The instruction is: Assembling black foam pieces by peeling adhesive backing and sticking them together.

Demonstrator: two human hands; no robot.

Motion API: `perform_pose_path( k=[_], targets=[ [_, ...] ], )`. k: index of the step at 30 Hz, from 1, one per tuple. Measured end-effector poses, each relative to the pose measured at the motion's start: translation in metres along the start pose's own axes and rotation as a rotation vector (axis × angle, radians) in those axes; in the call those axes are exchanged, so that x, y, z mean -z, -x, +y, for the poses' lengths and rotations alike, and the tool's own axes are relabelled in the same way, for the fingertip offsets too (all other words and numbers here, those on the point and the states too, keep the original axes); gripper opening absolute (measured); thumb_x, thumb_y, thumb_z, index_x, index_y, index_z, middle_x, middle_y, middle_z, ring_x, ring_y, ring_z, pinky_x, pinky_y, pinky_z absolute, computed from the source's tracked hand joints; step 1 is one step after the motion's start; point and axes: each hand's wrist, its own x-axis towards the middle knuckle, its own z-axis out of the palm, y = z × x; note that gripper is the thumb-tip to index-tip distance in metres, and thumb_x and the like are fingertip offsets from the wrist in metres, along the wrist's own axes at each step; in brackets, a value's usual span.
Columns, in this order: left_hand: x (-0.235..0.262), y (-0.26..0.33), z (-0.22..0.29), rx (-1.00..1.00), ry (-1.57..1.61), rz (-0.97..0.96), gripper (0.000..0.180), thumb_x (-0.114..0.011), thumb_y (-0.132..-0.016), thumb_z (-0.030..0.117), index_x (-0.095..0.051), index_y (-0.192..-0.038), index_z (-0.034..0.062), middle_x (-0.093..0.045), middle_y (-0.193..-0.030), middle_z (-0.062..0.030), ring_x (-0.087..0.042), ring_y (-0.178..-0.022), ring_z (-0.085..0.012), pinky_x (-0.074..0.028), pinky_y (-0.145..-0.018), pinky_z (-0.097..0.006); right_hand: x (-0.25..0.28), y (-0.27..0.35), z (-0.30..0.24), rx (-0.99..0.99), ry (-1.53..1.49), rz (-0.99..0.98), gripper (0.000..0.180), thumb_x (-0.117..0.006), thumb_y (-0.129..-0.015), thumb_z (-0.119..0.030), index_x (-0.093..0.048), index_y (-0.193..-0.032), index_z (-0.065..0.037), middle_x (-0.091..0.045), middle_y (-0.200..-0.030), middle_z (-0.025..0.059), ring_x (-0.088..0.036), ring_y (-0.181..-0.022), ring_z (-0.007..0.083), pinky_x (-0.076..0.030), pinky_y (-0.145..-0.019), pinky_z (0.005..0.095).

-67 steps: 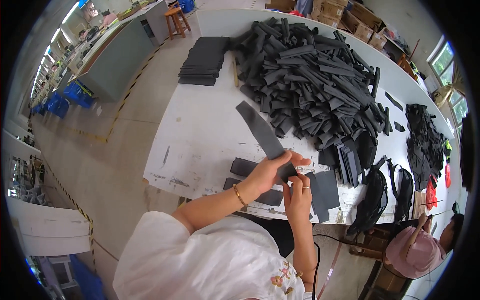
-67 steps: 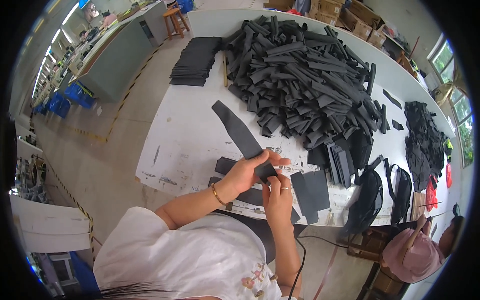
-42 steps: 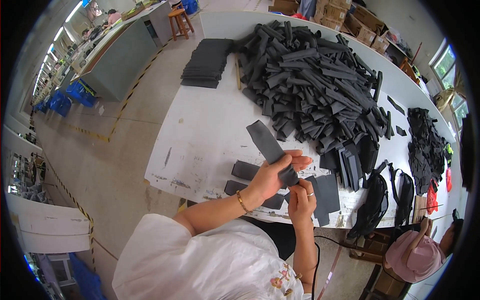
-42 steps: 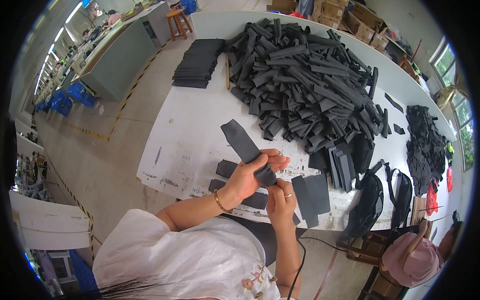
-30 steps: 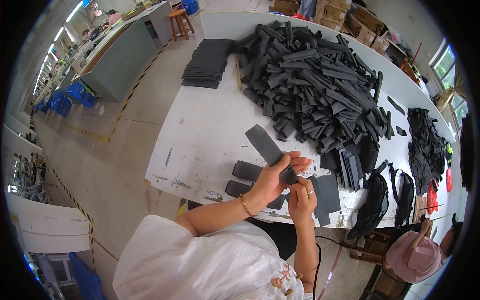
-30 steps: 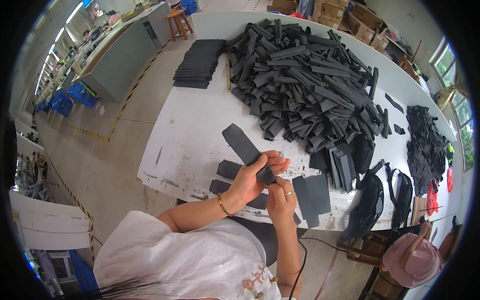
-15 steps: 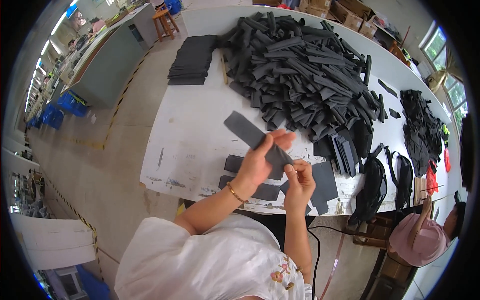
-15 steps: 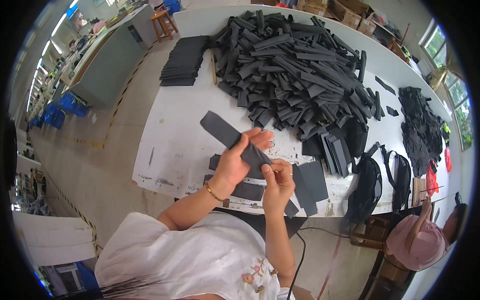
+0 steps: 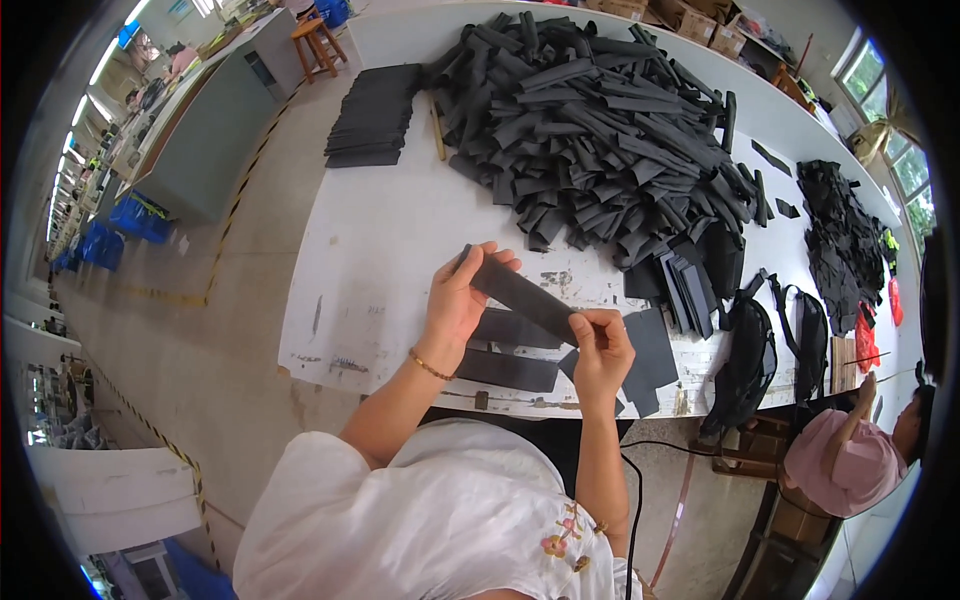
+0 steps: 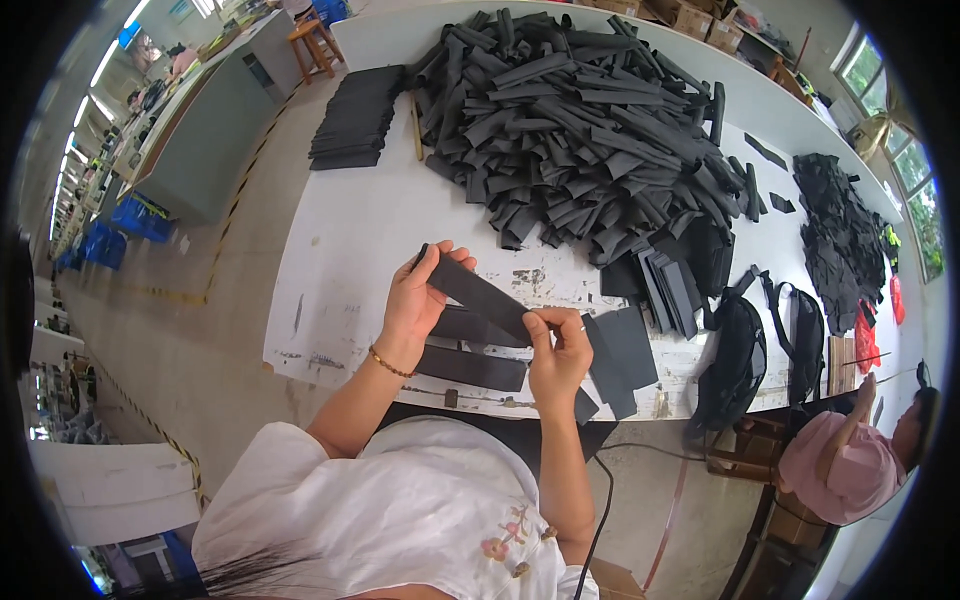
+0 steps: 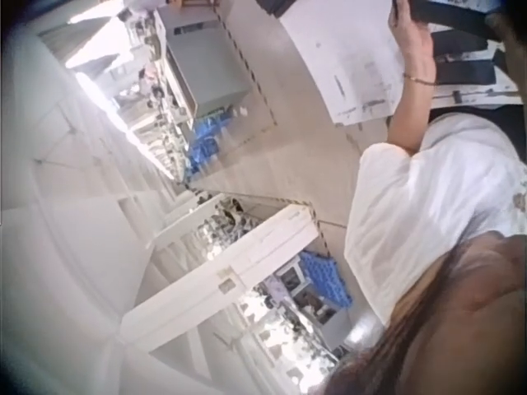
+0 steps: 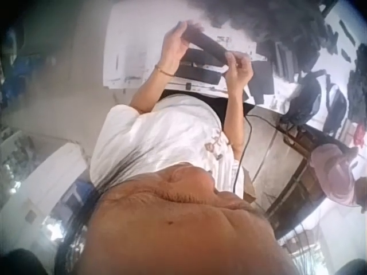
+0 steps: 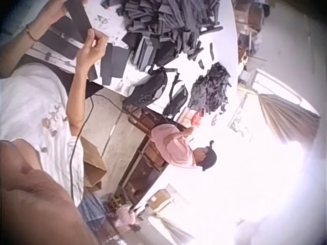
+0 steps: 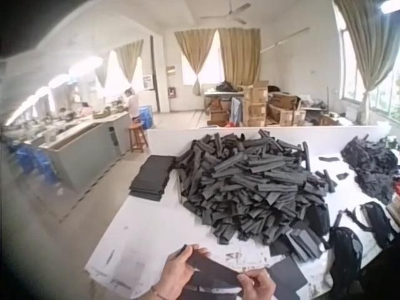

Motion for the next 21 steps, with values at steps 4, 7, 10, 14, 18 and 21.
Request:
perform_pose_path(
  k=[4,7,10,14,18,21],
  targets=[
    [0.010,0.008,0.007,0.026,-0.084,0.013,0.032,-0.058,-0.099,0.024,-0.063,-0.109,-0.0054,-0.069,-0.100,-0.0164,-0.068,-0.092,-0.0254,-0.056,-0.081,-0.036,0.003,-0.010,0.012,-0.299,-0.090,-0.036,0.012,-0.072,-0.088,-0.010,-0.067,-0.088,0.000,-0.059,-0.074,-0.0036,-0.048,-0.068,0.0030,-0.039,-0.061,0.0185],
    [0.033,0.012,0.011,0.005,-0.367,0.070,0.026,-0.064,-0.095,0.021,-0.069,-0.101,-0.0032,-0.069,-0.092,-0.0073,-0.063,-0.080,-0.0122,-0.051,-0.068,-0.024,0.010,-0.018,0.025,-0.364,-0.102,-0.112,0.012,-0.073,-0.087,-0.009,-0.069,-0.093,0.001,-0.061,-0.075,-0.0034,-0.048,-0.067,0.0031,-0.039,-0.061,0.0185],
    [0.055,0.021,0.009,-0.182,-0.790,0.103,0.018,-0.071,-0.089,0.018,-0.073,-0.090,0.0002,-0.065,-0.085,-0.0018,-0.058,-0.073,-0.0085,-0.045,-0.063,-0.023,0.006,-0.015,0.036,-0.404,0.167,-0.199,0.012,-0.074,-0.084,-0.007,-0.068,-0.091,0.002,-0.062,-0.073,-0.0016,-0.049,-0.064,0.0049,-0.041,-0.060,0.0210],
    [0.076,0.026,0.003,-0.248,-0.994,0.122,0.013,-0.078,-0.080,0.014,-0.072,-0.083,0.0030,-0.059,-0.080,-0.0014,-0.053,-0.070,-0.0096,-0.043,-0.065,-0.024,-0.010,-0.006,0.038,-0.331,0.417,-0.184,0.014,-0.076,-0.081,-0.009,-0.067,-0.086,0.001,-0.063,-0.070,0.0028,-0.051,-0.062,0.0089,-0.043,-0.059,0.0245],
    [0.090,0.024,-0.001,-0.255,-1.175,0.122,0.015,-0.080,-0.074,0.015,-0.071,-0.081,0.0044,-0.057,-0.079,-0.0021,-0.052,-0.074,-0.0125,-0.044,-0.072,-0.027,-0.010,-0.001,0.058,-0.248,0.605,-0.237,0.017,-0.077,-0.079,-0.013,-0.066,-0.086,-0.001,-0.061,-0.072,0.0075,-0.055,-0.064,0.0170,-0.046,-0.062,0.0300],
    [0.097,0.019,-0.008,-0.301,-1.251,0.108,0.018,-0.080,-0.074,0.016,-0.070,-0.085,0.0047,-0.057,-0.080,-0.0030,-0.053,-0.076,-0.0147,-0.045,-0.077,-0.029,-0.007,0.003,0.070,-0.086,0.702,-0.239,0.019,-0.077,-0.080,-0.014,-0.065,-0.088,-0.002,-0.060,-0.079,0.0091,-0.057,-0.067,0.0207,-0.046,-0.062,0.0323]
  ],
)
